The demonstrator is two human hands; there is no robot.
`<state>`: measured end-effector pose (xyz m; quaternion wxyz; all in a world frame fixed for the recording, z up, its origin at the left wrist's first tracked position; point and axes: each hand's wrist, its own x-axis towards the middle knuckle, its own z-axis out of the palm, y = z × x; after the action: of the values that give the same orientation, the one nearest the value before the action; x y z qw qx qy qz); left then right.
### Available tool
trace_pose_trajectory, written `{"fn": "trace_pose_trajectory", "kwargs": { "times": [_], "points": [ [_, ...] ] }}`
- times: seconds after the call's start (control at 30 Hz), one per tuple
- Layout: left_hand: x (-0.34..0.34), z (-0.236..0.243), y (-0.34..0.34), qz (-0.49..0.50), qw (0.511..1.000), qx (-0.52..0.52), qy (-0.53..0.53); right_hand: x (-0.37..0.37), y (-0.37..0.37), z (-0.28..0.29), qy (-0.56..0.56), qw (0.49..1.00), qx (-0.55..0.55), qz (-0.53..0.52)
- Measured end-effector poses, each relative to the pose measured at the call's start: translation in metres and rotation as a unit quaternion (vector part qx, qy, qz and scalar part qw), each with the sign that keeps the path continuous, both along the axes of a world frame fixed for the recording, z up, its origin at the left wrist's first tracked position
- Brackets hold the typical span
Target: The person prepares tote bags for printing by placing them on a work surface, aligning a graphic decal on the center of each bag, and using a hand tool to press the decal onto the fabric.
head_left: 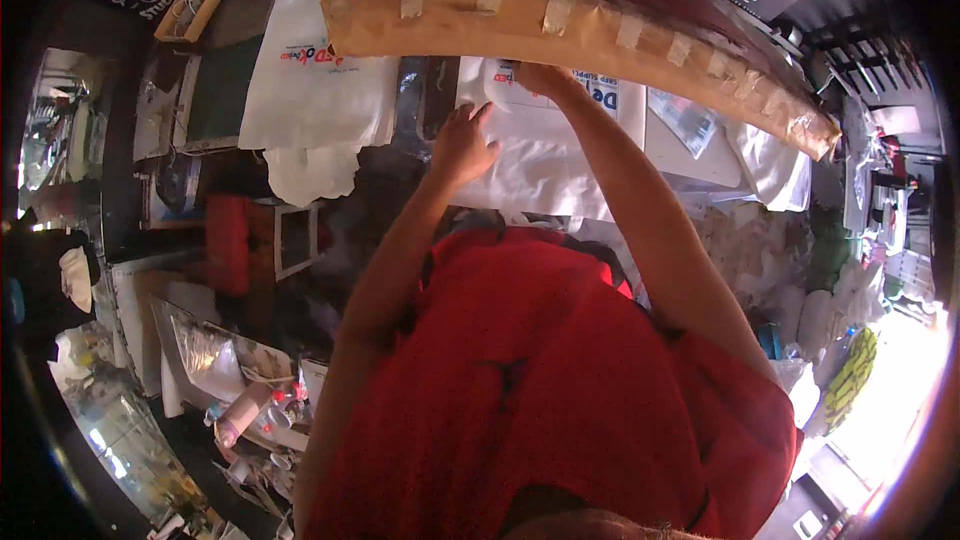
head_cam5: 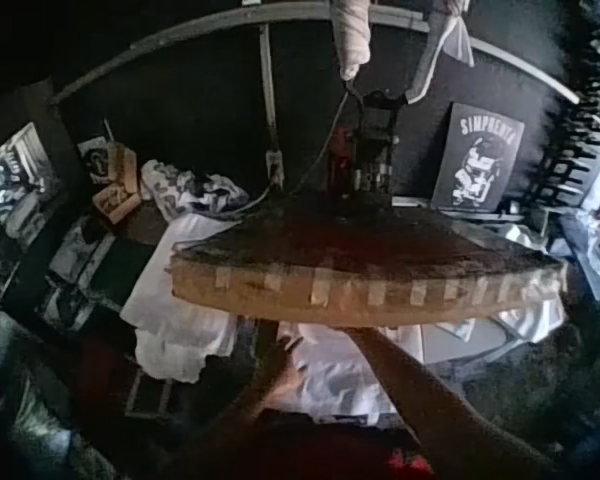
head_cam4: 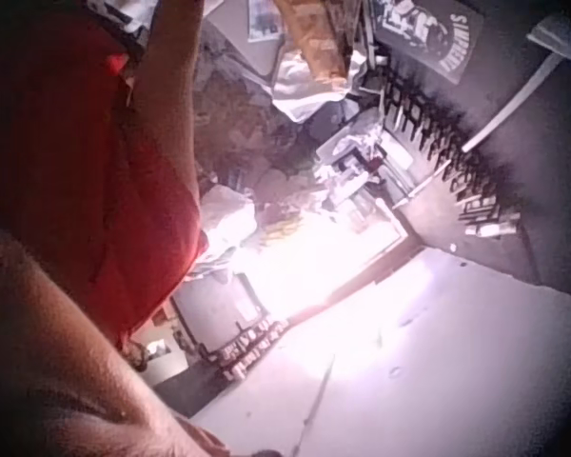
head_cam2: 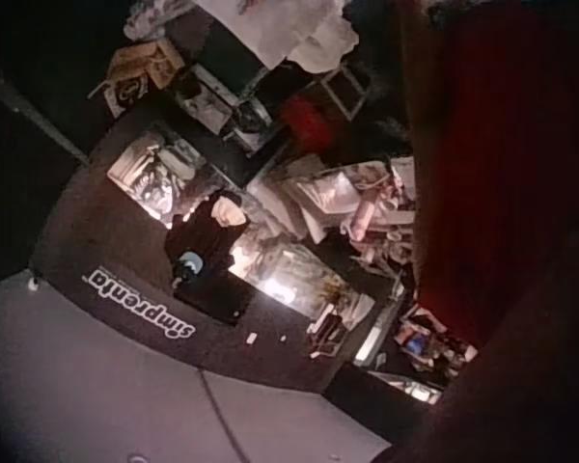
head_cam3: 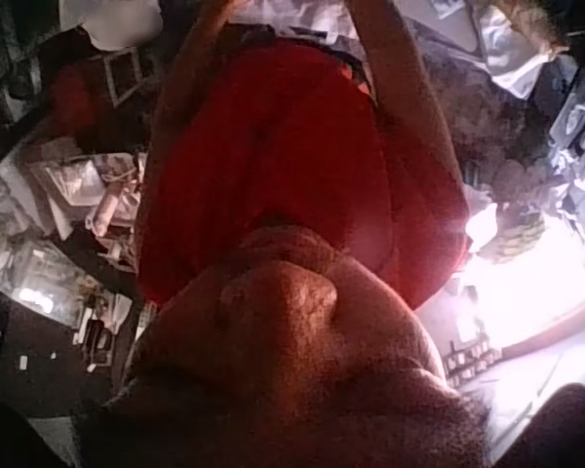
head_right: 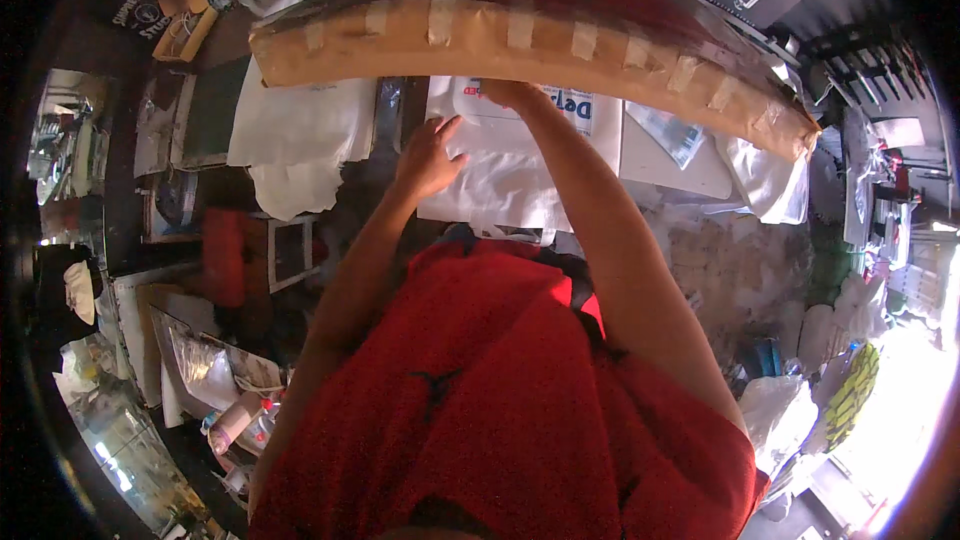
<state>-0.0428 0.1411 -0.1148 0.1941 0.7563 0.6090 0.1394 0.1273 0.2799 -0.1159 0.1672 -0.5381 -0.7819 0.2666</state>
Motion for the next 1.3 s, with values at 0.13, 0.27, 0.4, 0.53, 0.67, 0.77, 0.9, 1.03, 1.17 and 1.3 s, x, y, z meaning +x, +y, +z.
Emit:
{"fn": "trace_pose_trajectory", "kwargs": {
  "times": [0.13,0.27,0.4,0.53,0.67,0.77,0.9,1.03,1.17,1.3],
  "points": [
    [0.001,-0.006,-0.001,0.009,1.000,0.008,0.011,-0.005,-0.048,0.016,-0.030,0.980,0.184,0.063],
    [0.010,0.006,0.000,0.004,1.000,-0.008,0.030,-0.007,-0.060,-0.003,-0.049,0.982,0.179,-0.023],
    [0.006,0.006,-0.003,0.008,0.999,-0.010,0.029,0.001,-0.052,-0.009,0.033,0.964,0.250,-0.078],
    [0.001,-0.006,-0.001,-0.009,1.000,-0.012,0.025,0.044,-0.029,-0.007,0.108,0.956,0.249,-0.112],
    [0.004,-0.006,0.000,-0.021,1.000,-0.017,0.009,0.118,-0.021,-0.027,0.029,0.922,0.274,-0.273],
    [-0.002,-0.015,-0.003,-0.002,1.000,-0.003,0.017,0.170,-0.031,-0.026,-0.043,0.862,0.385,-0.327],
    [-0.003,-0.004,-0.005,-0.023,0.999,0.021,0.033,0.267,-0.087,-0.075,0.005,0.826,0.106,-0.554],
    [0.007,-0.005,0.001,-0.059,0.998,0.021,0.009,0.412,-0.249,-0.201,-0.199,0.831,-0.085,-0.513],
    [-0.002,-0.010,-0.004,-0.038,0.999,0.036,0.009,0.386,-0.428,-0.245,-0.394,0.826,-0.291,-0.280],
    [0.001,-0.006,-0.006,-0.013,1.000,0.025,0.002,0.360,-0.529,-0.238,0.230,0.859,-0.347,-0.297]
  ]
}}
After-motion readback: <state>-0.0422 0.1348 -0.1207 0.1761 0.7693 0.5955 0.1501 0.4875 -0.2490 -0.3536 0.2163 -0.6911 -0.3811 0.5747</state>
